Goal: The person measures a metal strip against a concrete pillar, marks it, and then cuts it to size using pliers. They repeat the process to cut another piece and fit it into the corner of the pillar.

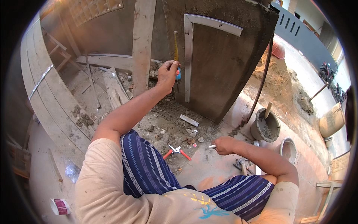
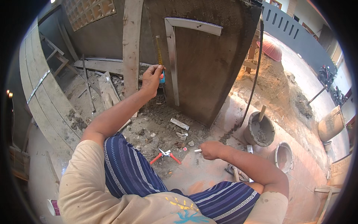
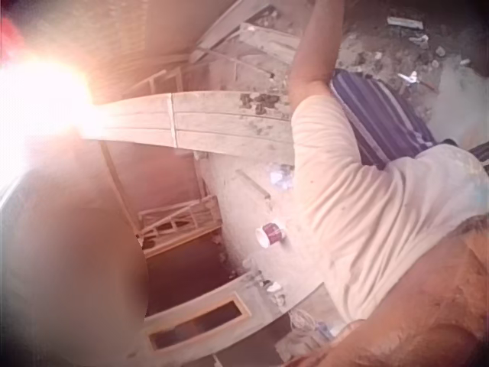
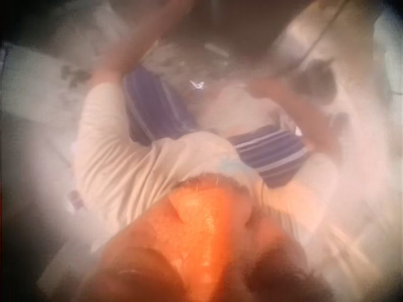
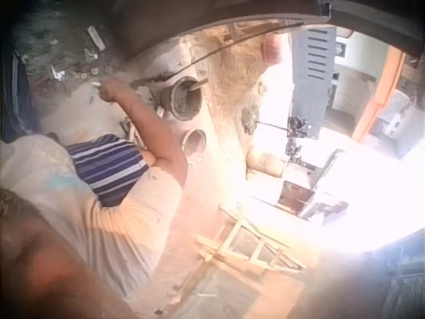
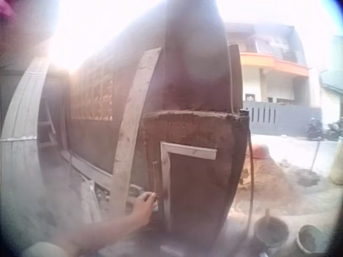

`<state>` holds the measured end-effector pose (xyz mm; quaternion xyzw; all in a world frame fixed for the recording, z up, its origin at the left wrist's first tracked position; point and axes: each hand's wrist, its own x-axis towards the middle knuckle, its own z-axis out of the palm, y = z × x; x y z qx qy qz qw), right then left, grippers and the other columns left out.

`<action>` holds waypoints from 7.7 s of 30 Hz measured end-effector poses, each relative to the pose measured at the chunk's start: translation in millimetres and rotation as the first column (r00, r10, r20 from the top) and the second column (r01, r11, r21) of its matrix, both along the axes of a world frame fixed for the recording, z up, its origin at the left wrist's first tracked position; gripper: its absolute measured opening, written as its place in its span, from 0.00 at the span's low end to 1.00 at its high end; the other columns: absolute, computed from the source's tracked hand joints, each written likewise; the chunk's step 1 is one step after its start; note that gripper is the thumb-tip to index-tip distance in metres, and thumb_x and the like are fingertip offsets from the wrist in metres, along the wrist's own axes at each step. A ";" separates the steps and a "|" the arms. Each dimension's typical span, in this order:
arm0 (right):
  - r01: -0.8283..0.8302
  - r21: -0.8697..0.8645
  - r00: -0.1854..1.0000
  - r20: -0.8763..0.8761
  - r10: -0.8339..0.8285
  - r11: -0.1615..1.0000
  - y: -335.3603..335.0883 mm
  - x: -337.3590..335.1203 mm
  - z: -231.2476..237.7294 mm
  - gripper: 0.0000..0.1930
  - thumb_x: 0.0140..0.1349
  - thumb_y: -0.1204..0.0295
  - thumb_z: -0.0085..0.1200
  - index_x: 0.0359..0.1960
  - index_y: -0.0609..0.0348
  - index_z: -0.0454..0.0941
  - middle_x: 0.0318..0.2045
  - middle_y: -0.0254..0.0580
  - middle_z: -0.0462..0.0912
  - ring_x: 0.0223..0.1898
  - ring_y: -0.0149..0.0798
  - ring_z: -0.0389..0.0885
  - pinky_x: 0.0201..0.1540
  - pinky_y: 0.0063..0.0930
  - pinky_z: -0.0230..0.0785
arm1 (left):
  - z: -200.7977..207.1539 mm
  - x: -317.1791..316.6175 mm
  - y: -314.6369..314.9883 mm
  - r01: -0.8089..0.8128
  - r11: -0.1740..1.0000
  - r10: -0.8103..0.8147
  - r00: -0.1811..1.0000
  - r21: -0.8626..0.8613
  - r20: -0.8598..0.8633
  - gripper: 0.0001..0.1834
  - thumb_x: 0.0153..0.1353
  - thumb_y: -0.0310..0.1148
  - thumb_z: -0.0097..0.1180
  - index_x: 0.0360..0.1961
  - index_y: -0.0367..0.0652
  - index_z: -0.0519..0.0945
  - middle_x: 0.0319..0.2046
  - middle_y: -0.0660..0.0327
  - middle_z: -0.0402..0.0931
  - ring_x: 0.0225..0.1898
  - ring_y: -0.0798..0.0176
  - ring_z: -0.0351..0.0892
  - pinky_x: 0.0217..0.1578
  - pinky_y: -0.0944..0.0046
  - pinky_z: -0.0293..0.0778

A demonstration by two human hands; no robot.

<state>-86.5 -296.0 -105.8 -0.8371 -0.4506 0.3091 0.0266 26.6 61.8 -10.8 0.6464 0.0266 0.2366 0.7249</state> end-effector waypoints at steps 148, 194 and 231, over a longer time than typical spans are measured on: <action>0.067 0.906 0.559 -0.381 -0.736 -0.418 238.4 157.5 241.0 0.07 0.61 0.78 0.66 0.29 0.63 0.79 0.18 0.34 0.76 0.14 0.24 0.70 0.15 0.19 0.62 | -278.8 5.9 -36.9 0.265 0.940 -0.109 0.831 0.216 -0.545 0.19 0.74 0.44 0.51 0.51 0.42 0.85 0.46 0.45 0.85 0.52 0.40 0.82 0.53 0.44 0.75; 0.116 0.937 0.773 -0.293 -0.562 -0.330 97.9 67.1 326.3 0.09 0.63 0.70 0.62 0.26 0.48 0.74 0.15 0.22 0.64 0.13 0.22 0.58 0.18 0.22 0.48 | -182.0 -96.6 7.5 0.522 0.839 -0.442 0.820 0.157 -0.363 0.15 0.79 0.41 0.50 0.49 0.44 0.84 0.29 0.73 0.71 0.31 0.76 0.68 0.35 0.70 0.68; 0.962 -0.270 -0.230 -0.881 -0.414 0.040 -118.4 -68.1 -64.6 0.05 0.69 0.75 0.60 0.38 0.62 0.77 0.26 0.35 0.76 0.18 0.25 0.65 0.22 0.26 0.62 | -203.7 -203.7 19.7 0.908 0.232 -0.379 -0.246 -0.348 -0.892 0.56 0.65 0.48 0.68 0.82 0.41 0.43 0.56 0.56 0.77 0.53 0.65 0.80 0.53 0.64 0.76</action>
